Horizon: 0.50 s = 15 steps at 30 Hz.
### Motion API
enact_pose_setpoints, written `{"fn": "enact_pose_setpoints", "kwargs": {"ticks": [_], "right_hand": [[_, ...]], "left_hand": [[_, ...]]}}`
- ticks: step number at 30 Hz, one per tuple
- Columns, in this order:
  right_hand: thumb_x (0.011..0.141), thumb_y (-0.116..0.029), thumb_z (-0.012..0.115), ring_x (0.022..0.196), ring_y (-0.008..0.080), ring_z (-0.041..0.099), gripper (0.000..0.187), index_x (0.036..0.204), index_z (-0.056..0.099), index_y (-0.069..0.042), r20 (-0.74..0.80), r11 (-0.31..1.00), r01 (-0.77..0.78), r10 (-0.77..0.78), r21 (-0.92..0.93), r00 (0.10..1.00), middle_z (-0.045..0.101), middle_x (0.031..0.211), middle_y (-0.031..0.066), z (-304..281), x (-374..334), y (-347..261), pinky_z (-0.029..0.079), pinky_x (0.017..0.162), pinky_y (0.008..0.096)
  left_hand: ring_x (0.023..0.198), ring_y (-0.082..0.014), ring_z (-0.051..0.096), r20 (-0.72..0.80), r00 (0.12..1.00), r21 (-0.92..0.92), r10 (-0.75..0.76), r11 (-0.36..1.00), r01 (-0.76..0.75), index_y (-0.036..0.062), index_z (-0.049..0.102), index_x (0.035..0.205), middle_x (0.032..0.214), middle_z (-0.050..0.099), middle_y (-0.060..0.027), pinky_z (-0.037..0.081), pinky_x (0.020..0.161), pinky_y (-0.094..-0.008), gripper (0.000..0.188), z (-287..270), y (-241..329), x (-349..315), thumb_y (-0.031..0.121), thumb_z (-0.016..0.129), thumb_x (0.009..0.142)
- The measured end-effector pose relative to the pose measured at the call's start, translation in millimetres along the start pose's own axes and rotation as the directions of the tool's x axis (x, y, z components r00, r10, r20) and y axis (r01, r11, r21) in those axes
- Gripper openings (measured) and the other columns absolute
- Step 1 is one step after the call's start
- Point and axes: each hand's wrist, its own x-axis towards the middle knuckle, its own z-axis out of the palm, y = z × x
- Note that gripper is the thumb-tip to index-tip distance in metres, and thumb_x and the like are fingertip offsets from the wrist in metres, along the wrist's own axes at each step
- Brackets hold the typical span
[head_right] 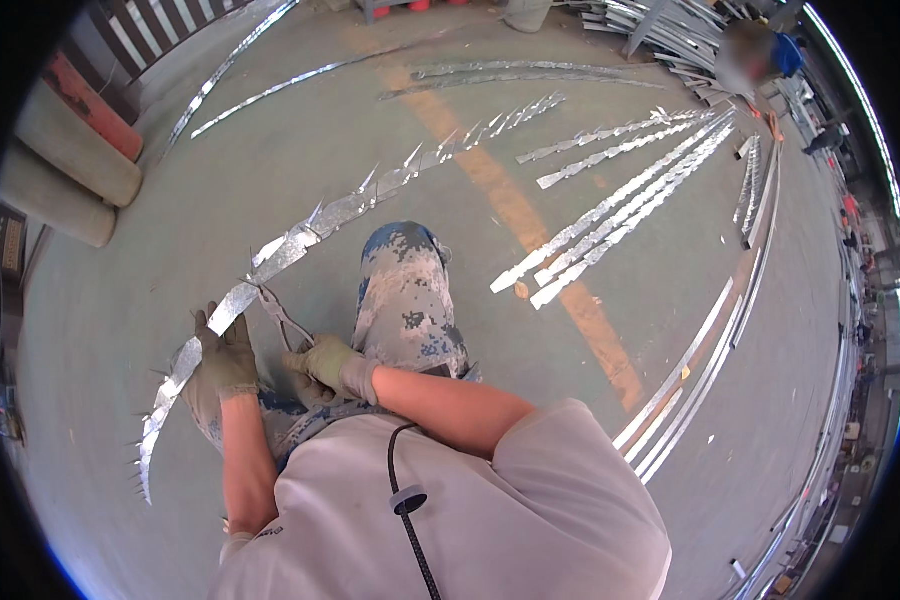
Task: The person kneels on the floor and uses tin snips to cut a long, serrated metal strip into smaller segments. The person repeatedly positions the strip and snips to make cuts, accumulating a pile of cut pieces on the floor.
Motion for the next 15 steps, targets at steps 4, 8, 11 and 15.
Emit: {"fn": "enact_pose_setpoints", "kwargs": {"ticks": [4, 8, 11, 15], "right_hand": [[0.095, -0.035, 0.074, 0.046, 0.0174, 0.055, 0.032, 0.095, 0.063, -0.005, -0.071, 0.994, 0.075, -0.080, -0.077, 0.994, 0.063, 0.068, 0.0072, -10, -8, -13, 0.041, 0.039, 0.0347], [0.094, -0.036, 0.075, 0.046, 0.0168, 0.056, 0.035, 0.099, 0.063, -0.004, -0.094, 0.989, 0.093, -0.104, -0.115, 0.990, 0.064, 0.069, 0.0067, -28, -8, -31, 0.043, 0.040, 0.0339], [0.094, -0.036, 0.074, 0.051, 0.0156, 0.058, 0.036, 0.103, 0.063, -0.003, -0.120, 0.987, 0.069, -0.087, -0.147, 0.989, 0.065, 0.074, 0.0073, -28, -19, -53, 0.046, 0.043, 0.0325], [0.098, -0.039, 0.067, 0.059, 0.0155, 0.059, 0.039, 0.112, 0.061, -0.002, -0.085, 0.987, 0.051, -0.064, -0.151, 0.994, 0.065, 0.082, 0.0069, -41, -12, -50, 0.049, 0.049, 0.0318]], "left_hand": [[0.134, -0.0331, 0.055, 0.080, 0.997, -0.043, -0.019, 0.999, 0.023, 0.0076, 0.041, 0.150, 0.147, 0.052, -0.0127, 0.049, 0.113, -0.0517, 0.059, 16, -12, 5, 0.034, 0.062, 0.102], [0.133, -0.0325, 0.056, 0.185, 0.982, -0.063, -0.045, 0.996, 0.057, 0.0071, 0.042, 0.149, 0.144, 0.055, -0.0126, 0.050, 0.112, -0.0510, 0.057, 31, -29, 18, 0.033, 0.061, 0.102], [0.132, -0.0325, 0.056, 0.146, 0.986, -0.076, -0.075, 0.993, 0.087, 0.0067, 0.043, 0.147, 0.142, 0.055, -0.0123, 0.052, 0.110, -0.0503, 0.054, 43, -36, 23, 0.033, 0.060, 0.103], [0.129, -0.0265, 0.058, 0.343, 0.939, 0.255, -0.020, 0.964, -0.072, 0.0094, 0.045, 0.144, 0.137, 0.063, -0.0092, 0.047, 0.111, -0.0426, 0.056, 15, -62, 39, 0.036, 0.065, 0.100]]}}
